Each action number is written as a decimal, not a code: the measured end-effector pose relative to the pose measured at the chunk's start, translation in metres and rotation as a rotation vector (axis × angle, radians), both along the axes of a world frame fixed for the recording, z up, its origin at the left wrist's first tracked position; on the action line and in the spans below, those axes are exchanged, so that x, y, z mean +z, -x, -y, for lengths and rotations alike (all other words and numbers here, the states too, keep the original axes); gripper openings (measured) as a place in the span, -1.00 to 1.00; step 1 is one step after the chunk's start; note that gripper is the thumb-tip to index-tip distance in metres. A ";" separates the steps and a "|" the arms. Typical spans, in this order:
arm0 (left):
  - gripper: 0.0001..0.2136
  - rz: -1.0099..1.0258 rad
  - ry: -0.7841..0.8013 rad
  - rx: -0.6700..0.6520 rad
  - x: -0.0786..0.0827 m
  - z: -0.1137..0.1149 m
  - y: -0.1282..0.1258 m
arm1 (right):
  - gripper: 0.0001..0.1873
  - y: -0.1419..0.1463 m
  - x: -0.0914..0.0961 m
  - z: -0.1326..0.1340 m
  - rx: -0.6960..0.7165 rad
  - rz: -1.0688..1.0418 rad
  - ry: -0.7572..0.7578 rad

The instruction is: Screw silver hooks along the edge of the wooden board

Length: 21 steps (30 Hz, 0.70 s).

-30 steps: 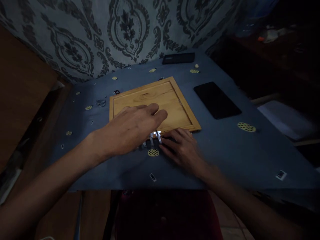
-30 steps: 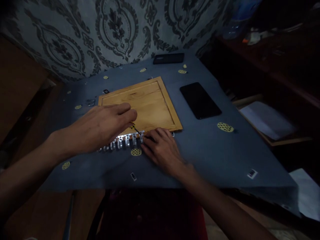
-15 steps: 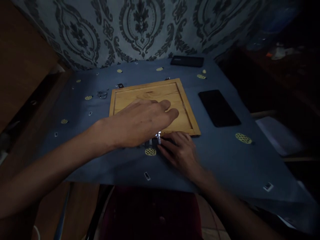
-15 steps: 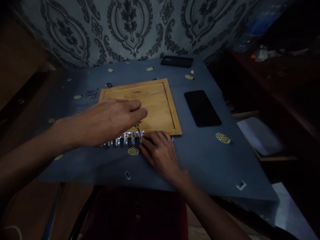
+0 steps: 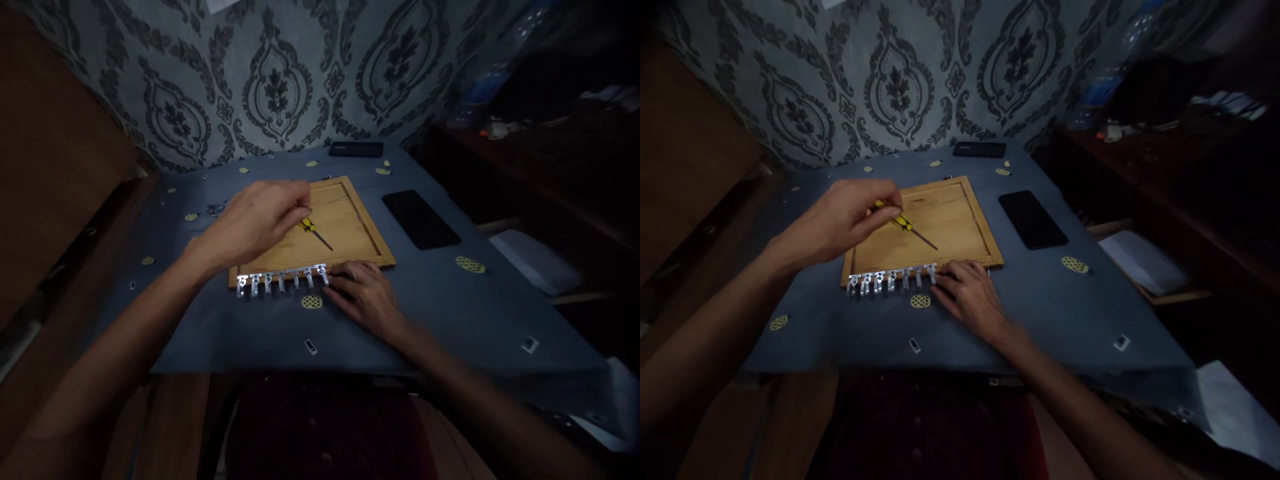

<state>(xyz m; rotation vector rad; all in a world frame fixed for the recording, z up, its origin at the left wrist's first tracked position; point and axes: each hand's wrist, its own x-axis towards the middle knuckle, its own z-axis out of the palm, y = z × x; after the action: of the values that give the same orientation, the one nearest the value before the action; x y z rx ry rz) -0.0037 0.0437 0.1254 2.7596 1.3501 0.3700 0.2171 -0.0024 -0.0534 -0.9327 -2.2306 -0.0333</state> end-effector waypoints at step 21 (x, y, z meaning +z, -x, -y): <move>-0.62 -0.071 0.150 -0.094 -0.095 0.021 -0.016 | -0.81 -0.002 -0.002 -0.001 -0.027 0.045 0.040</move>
<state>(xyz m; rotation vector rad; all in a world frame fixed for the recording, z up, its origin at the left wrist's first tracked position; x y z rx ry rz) 0.0126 0.0231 0.0308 2.7229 1.2025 0.1608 0.2190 -0.0015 -0.0555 -0.9932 -2.2675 -0.0221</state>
